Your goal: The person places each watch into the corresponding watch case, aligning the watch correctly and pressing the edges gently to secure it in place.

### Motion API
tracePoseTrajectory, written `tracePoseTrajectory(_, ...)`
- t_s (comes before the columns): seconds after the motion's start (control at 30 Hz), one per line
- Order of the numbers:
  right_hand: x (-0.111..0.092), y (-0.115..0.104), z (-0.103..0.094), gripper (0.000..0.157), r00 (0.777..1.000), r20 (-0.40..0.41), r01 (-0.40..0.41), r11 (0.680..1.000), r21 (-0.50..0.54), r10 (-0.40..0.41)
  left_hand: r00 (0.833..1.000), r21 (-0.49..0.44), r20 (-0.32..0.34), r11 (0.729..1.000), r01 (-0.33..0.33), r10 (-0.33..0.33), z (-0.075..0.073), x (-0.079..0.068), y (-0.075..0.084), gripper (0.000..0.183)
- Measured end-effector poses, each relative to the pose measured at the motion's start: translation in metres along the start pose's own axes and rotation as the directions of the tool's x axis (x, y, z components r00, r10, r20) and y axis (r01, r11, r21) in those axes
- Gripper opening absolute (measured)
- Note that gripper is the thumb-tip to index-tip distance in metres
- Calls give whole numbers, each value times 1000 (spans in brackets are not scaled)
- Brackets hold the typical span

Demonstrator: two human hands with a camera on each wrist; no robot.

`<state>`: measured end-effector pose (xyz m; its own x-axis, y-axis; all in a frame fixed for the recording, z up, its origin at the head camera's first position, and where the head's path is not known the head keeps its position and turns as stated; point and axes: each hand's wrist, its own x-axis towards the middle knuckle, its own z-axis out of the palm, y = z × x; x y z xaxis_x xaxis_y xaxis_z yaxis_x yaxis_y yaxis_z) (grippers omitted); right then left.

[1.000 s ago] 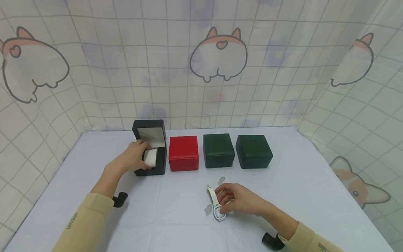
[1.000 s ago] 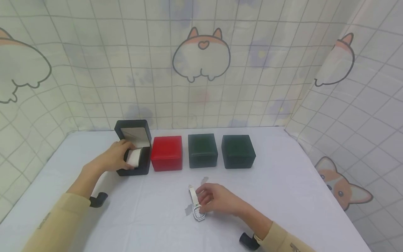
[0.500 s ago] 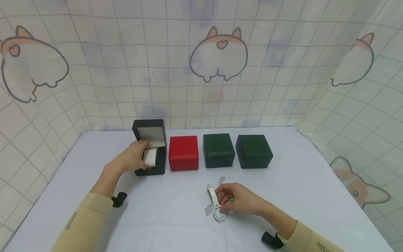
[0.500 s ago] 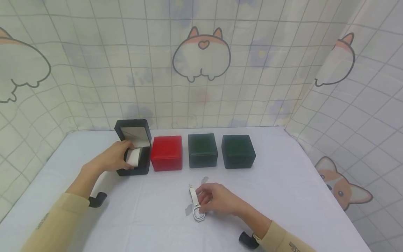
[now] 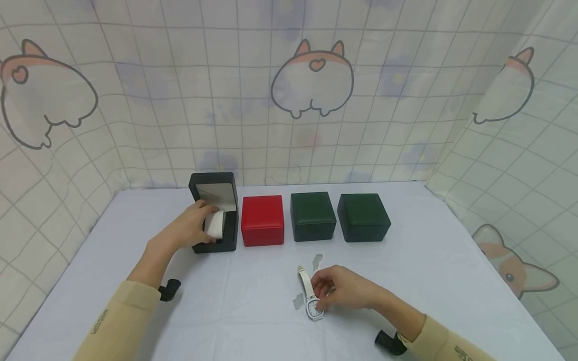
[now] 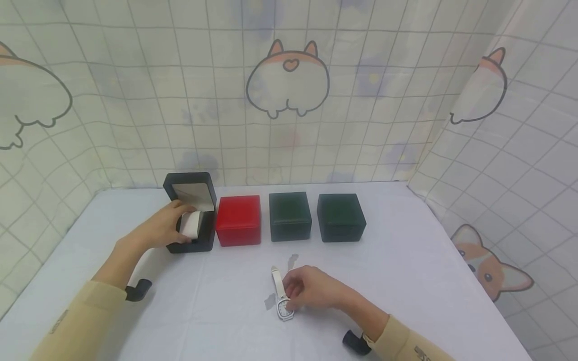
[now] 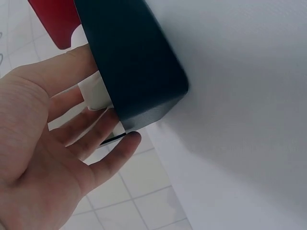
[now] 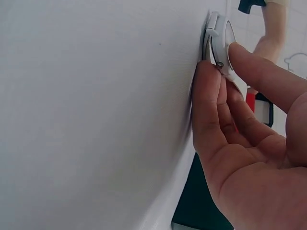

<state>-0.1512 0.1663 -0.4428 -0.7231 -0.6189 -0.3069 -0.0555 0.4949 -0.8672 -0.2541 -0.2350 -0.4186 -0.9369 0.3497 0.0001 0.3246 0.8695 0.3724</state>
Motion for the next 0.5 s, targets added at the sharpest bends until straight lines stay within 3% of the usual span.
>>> tracePoseTrajectory(0.3,0,0,1,30,999,-15,36,999,-29,-36,999,-21,-19,999,-27,27,-2,-2,-1,75)
tracePoseTrajectory(0.5,0,-1,2,39,999,-19,32,1000,1,-32,999,-45,-20,998,-39,38,-5,-4,0,74)
